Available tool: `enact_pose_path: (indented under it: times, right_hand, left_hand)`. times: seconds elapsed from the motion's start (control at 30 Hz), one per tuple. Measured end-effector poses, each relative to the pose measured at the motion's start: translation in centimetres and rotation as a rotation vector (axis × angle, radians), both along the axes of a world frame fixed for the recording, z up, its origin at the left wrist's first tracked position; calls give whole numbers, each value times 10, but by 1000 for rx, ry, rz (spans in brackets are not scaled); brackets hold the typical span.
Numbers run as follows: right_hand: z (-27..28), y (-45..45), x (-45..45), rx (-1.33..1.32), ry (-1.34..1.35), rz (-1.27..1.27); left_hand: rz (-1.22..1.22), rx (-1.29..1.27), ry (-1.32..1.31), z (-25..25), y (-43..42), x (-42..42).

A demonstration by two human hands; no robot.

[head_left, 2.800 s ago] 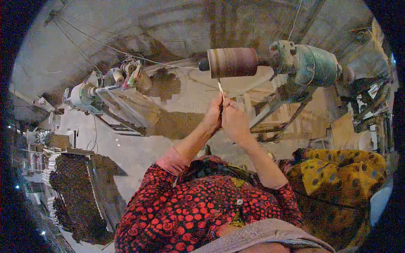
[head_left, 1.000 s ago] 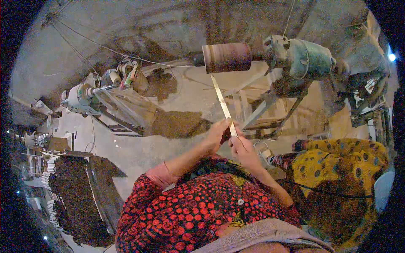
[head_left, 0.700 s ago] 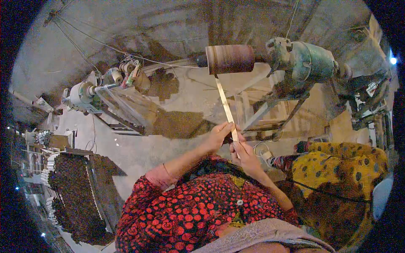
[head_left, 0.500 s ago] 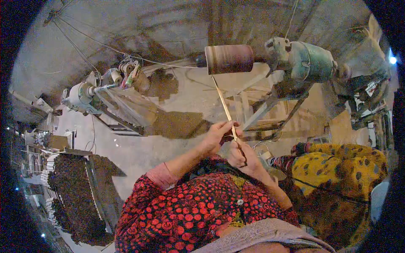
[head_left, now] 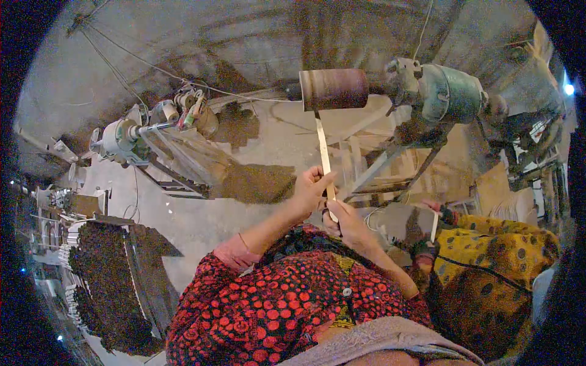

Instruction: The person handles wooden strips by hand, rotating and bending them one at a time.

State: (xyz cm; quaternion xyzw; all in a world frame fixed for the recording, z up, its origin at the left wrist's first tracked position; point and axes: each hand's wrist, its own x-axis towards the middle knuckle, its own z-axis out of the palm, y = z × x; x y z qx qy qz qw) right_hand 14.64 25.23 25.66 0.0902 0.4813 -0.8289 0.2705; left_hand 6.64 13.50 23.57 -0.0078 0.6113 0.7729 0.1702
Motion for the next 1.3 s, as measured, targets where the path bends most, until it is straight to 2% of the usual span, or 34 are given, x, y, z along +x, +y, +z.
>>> enact_pose_path:
  times: [0.03,0.2,0.4,0.5,0.6,0.63,0.73,0.77,0.83,0.97,1.07,1.17,1.3]
  right_hand:
    - [2,1,4,29,40,20]
    - [-3,10,18,157,195,123]
    - [-6,5,14,49,90,50]
    - [-3,-1,-3,46,7,5]
    - [-3,-7,-28,110,103,-12]
    - [-6,-9,-36,87,103,-20]
    - [-6,-12,-62,30,98,-43]
    - [-2,-13,-70,15,95,-47]
    - [5,-13,-81,-13,98,-44]
    - [12,-13,-84,16,141,-33]
    - [4,-14,-76,89,184,-45]
    - [-1,-12,-61,135,242,-12]
    - [-4,-6,-40,156,227,21]
  left_hand:
    - [1,-15,63,-5,-1,3]
    - [-59,-16,-66,8,-5,25]
    - [-54,-17,-113,9,-4,18]
    - [2,14,-101,-8,-1,0]
    - [4,71,-171,-13,-5,-24]
    - [13,21,-137,-20,-5,-36]
    - [14,112,-159,-8,-6,-58]
    - [19,-15,-42,-7,-6,-70]
    - [32,17,-80,-7,-6,-81]
    - [60,102,-57,11,-2,-79]
    - [52,8,18,14,-5,-66]
    - [17,25,48,15,-8,-52]
    - [40,7,-22,27,-5,-25]
